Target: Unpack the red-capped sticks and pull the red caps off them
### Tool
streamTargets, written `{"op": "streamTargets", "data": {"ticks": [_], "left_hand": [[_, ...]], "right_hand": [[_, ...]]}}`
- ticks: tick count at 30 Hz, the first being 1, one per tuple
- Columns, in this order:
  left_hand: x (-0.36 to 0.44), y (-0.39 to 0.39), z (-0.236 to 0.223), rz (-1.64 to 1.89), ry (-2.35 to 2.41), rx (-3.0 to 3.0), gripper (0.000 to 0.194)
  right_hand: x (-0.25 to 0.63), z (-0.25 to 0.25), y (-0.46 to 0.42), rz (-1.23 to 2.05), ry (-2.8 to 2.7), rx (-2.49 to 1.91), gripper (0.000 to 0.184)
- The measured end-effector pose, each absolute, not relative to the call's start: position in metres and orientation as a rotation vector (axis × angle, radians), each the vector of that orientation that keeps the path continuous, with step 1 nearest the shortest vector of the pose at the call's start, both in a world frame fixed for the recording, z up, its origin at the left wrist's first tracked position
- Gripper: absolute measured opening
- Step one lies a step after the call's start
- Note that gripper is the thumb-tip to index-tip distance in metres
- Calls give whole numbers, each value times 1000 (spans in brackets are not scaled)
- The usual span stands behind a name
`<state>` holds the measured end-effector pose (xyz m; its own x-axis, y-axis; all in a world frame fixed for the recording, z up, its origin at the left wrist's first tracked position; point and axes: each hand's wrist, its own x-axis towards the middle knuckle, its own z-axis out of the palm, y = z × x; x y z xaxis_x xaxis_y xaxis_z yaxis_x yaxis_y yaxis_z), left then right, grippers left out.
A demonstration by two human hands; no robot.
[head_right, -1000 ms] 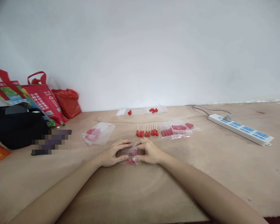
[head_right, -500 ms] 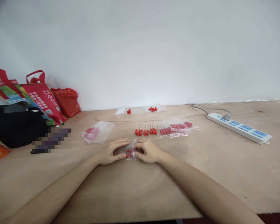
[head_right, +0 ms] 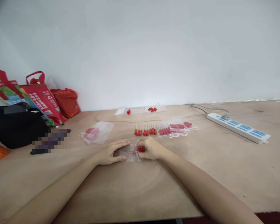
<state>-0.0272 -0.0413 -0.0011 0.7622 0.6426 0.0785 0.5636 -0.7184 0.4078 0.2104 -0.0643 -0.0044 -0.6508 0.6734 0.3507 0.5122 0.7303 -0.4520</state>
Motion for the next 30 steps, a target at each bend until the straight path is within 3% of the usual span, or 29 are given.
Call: {"op": "streamTargets", "data": {"ticks": [5,9,20,25,30], "left_hand": [[-27,-43,0,262,892,2632,62],[-26,-43,3,179,865,2684,60],[-35,-40,2,82,946,2710,67],[-30,-41,5,307,967,2658,50],[-12,-53,-3,487,1064,2589,44]], "right_hand": [[220,-3,-60,551,-2434,-994,23],[217,-5,-61,647,-2357,-1034,6],[267,12,-47,1087,-1813,-1099,16],[298,25,-41,932,-1547,-1184,24],[283,15,-25,446,-1413,-1228,26]]}}
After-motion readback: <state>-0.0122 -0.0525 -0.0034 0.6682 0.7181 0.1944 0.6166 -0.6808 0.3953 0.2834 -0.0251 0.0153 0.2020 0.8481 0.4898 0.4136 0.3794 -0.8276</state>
